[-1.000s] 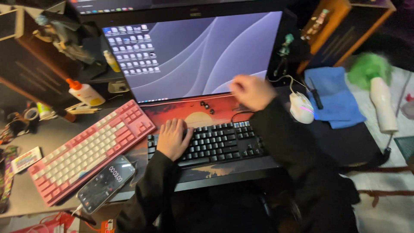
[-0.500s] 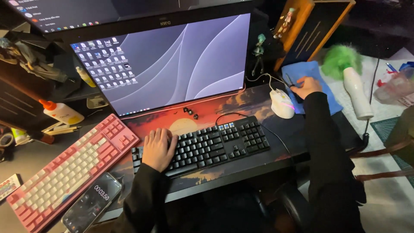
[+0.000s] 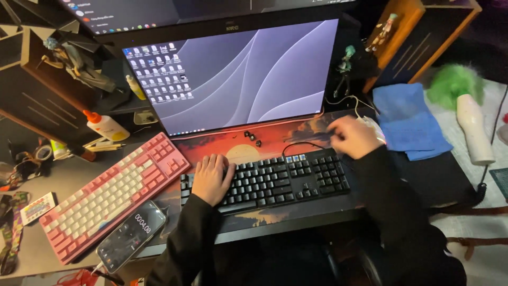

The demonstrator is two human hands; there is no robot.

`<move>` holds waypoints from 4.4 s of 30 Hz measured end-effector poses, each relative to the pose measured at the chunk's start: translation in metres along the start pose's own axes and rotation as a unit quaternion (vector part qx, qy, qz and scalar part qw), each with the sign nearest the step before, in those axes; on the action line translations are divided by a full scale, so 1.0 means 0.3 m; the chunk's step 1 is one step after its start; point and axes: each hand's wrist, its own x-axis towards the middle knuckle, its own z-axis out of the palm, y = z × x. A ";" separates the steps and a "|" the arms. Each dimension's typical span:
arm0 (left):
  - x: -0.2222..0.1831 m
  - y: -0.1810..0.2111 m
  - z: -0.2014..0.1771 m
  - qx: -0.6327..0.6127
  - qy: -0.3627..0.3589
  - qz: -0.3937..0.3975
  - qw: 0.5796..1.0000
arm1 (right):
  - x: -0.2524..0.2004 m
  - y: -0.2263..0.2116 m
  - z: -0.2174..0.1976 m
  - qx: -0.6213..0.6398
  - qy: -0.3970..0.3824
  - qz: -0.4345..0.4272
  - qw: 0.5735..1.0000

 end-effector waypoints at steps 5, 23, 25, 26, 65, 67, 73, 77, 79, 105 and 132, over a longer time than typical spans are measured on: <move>0.001 -0.003 -0.006 0.005 -0.008 0.004 1.000 | 0.068 -0.082 0.050 -0.084 -0.040 -0.113 0.989; 0.002 -0.016 0.035 0.018 0.016 0.013 1.000 | 0.619 0.873 0.189 -0.121 -0.004 0.165 0.979; -0.003 -0.019 0.034 0.018 0.023 0.019 0.999 | 0.643 0.916 0.223 -0.145 0.005 0.169 0.975; -0.003 0.000 0.025 0.017 0.021 0.014 1.000 | 0.582 0.877 0.169 -0.147 0.001 0.166 0.975; -0.202 -0.120 -0.111 0.099 0.156 0.000 0.983 | -0.179 -0.315 0.232 -0.028 0.063 -0.334 0.940; -0.203 -0.117 -0.113 0.107 0.168 0.003 0.980 | -0.204 -0.324 0.198 -0.044 0.039 -0.353 0.934; -0.186 -0.131 -0.103 0.149 0.160 0.035 0.975 | -0.042 -0.413 0.411 0.031 0.156 -0.434 0.887; -0.152 -0.112 -0.104 0.161 0.045 0.014 0.986 | -0.014 -0.576 0.503 0.015 0.116 -0.382 0.917; -0.119 -0.061 -0.141 0.116 -0.112 0.006 0.987 | -0.038 -0.643 0.524 -0.022 0.112 -0.344 0.932; 0.124 0.097 0.246 0.031 0.132 0.044 0.990 | -0.073 -0.708 0.471 -0.063 0.021 -0.149 0.987; 0.160 0.170 0.170 0.035 0.054 0.024 0.998 | 0.201 -0.632 0.290 -0.052 0.231 -0.408 0.882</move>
